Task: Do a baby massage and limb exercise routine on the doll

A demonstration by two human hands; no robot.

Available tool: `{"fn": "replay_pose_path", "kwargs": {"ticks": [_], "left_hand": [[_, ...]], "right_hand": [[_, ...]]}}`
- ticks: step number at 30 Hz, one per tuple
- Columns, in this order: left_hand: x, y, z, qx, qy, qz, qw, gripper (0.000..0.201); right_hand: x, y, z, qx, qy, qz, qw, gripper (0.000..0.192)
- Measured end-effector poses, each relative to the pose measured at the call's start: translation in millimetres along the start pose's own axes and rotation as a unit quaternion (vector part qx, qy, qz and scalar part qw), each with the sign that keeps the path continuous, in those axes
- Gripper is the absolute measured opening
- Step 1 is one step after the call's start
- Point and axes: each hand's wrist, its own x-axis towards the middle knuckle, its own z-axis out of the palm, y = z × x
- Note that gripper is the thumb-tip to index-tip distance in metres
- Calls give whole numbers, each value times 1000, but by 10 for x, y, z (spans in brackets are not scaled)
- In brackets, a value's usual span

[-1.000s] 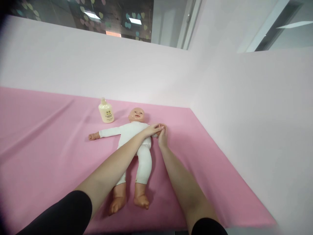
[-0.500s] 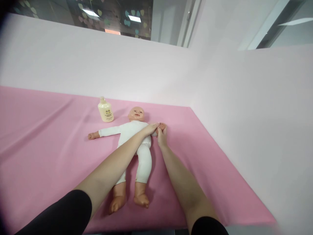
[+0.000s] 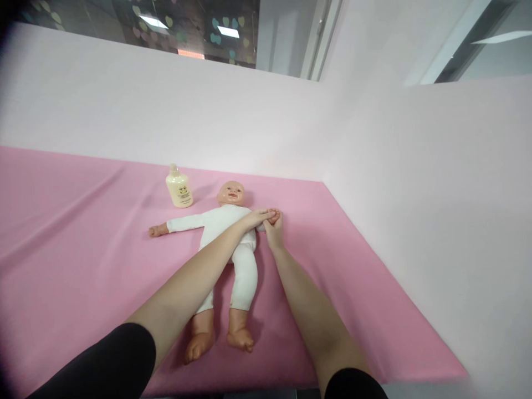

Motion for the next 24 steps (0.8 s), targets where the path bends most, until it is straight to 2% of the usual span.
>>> {"fn": "replay_pose_path", "kwargs": {"ticks": [5, 9, 12, 15, 20, 24], "left_hand": [[20, -21, -23, 21, 43, -4, 999, 39], [24, -23, -27, 29, 46, -9, 998, 45], [8, 0, -19, 41, 36, -5, 999, 51], [-8, 21, -5, 53, 8, -1, 999, 56], [2, 1, 2, 49, -13, 11, 999, 41], [9, -16, -20, 59, -20, 16, 998, 47]], "right_hand": [[-8, -9, 9, -19, 12, -10, 1000, 41], [-11, -1, 15, -18, 13, -16, 1000, 39], [-8, 14, 15, -17, 22, 1, 1000, 35], [5, 43, 14, -10, 31, 28, 999, 42], [38, 103, 8, 9, 37, 36, 999, 41], [48, 132, -5, 12, 33, 34, 999, 46]]}}
